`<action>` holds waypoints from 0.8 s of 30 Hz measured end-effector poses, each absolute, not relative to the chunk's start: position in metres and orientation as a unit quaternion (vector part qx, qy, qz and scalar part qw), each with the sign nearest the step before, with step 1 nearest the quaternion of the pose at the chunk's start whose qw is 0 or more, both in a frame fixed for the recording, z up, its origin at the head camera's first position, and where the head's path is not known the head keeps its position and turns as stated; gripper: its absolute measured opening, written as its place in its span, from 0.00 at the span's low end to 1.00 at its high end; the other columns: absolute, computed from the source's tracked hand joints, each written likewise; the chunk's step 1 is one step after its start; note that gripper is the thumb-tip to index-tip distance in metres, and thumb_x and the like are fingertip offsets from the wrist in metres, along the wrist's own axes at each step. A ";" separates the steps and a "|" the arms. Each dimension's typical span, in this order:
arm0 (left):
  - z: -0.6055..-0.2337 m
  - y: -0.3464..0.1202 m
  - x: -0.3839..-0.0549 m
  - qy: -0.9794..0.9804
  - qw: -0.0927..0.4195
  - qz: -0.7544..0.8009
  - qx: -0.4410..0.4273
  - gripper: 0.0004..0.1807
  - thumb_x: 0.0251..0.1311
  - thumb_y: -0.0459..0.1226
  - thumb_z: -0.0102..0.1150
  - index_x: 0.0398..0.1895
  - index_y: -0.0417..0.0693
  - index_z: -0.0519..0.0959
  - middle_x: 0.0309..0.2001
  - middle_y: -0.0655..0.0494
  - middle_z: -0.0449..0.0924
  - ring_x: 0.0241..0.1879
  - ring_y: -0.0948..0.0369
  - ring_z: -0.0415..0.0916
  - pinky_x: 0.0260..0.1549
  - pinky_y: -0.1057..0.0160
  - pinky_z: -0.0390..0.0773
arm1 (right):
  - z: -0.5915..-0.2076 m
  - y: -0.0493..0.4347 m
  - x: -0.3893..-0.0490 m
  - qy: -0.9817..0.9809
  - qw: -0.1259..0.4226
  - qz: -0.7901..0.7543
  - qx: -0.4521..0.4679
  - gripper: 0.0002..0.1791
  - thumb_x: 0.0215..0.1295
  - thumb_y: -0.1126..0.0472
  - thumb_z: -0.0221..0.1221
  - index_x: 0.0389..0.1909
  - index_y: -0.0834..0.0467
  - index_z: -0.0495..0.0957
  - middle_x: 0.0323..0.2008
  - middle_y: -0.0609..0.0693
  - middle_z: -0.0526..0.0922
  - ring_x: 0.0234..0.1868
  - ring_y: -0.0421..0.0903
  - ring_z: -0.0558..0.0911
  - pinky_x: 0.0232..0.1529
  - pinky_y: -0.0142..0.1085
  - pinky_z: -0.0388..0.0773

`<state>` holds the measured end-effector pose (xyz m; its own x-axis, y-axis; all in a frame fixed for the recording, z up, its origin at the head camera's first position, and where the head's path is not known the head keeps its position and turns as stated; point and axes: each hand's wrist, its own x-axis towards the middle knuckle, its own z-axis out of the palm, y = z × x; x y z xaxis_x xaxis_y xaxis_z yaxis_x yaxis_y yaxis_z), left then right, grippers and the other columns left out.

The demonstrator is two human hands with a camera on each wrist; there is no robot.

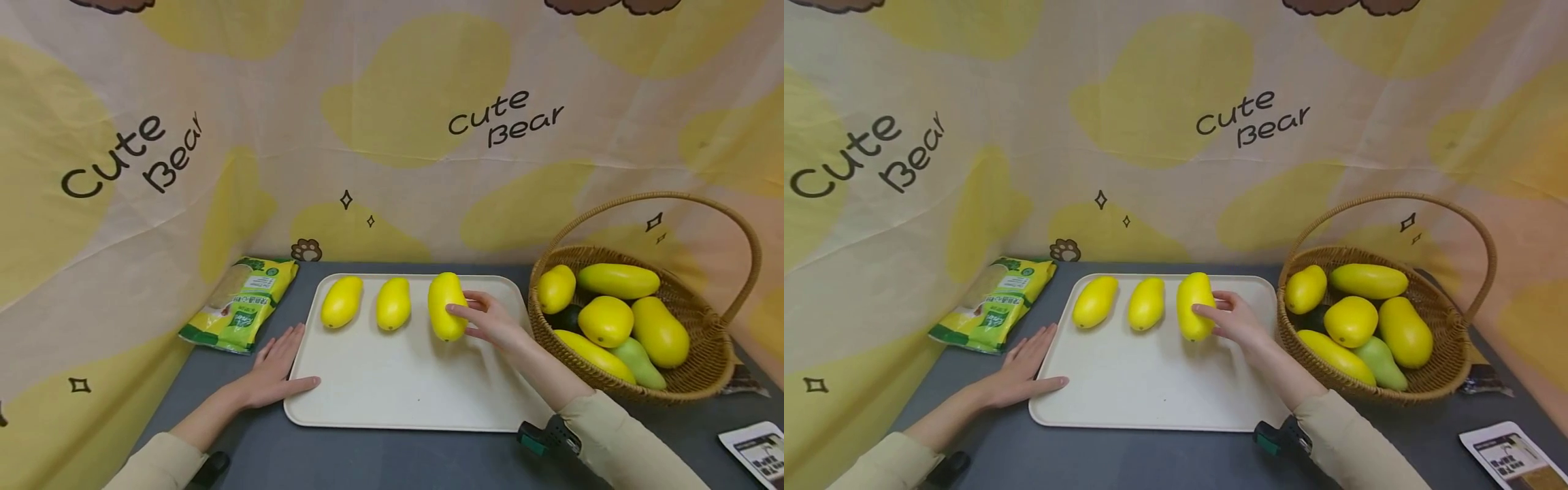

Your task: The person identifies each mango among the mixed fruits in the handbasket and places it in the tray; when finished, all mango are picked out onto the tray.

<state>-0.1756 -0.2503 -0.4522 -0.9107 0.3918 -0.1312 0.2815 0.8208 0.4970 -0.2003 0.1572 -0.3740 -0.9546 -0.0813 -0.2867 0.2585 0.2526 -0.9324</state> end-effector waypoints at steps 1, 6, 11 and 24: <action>-0.452 -0.250 -0.176 0.948 0.116 0.240 0.177 0.60 0.59 0.64 0.54 0.77 0.36 0.37 0.77 0.38 0.37 0.75 0.43 0.32 0.66 0.39 0.31 | -0.378 0.156 -0.203 0.783 0.136 -0.603 0.064 0.44 0.63 0.46 0.64 0.71 0.64 0.56 0.63 0.63 0.66 0.59 0.56 0.73 0.57 0.44 0.75; -0.452 -0.251 -0.177 0.947 0.117 0.242 0.174 0.60 0.58 0.64 0.54 0.77 0.36 0.38 0.77 0.38 0.37 0.75 0.43 0.31 0.66 0.38 0.31 | -0.393 0.153 -0.218 0.798 0.122 -0.584 0.090 0.45 0.61 0.43 0.64 0.71 0.63 0.57 0.63 0.62 0.67 0.57 0.55 0.74 0.57 0.43 0.75; -0.451 -0.250 -0.176 0.947 0.117 0.242 0.175 0.60 0.58 0.64 0.54 0.77 0.36 0.37 0.77 0.38 0.37 0.75 0.43 0.31 0.66 0.39 0.31 | -0.400 0.149 -0.229 0.803 0.120 -0.574 0.103 0.45 0.61 0.43 0.64 0.71 0.63 0.57 0.64 0.62 0.67 0.58 0.55 0.73 0.58 0.44 0.74; -0.450 -0.250 -0.176 0.947 0.119 0.242 0.176 0.60 0.58 0.64 0.54 0.77 0.36 0.38 0.77 0.38 0.37 0.75 0.42 0.32 0.66 0.38 0.31 | -0.410 0.145 -0.245 0.838 0.112 -0.522 0.113 0.46 0.60 0.39 0.62 0.69 0.63 0.59 0.59 0.61 0.69 0.50 0.53 0.73 0.47 0.37 0.77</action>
<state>-0.1758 -0.2502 -0.4504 -0.9096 0.3909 -0.1407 0.2757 0.8212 0.4997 -0.2451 0.1447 -0.4096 -0.9494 0.0725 -0.3057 0.3063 0.4303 -0.8491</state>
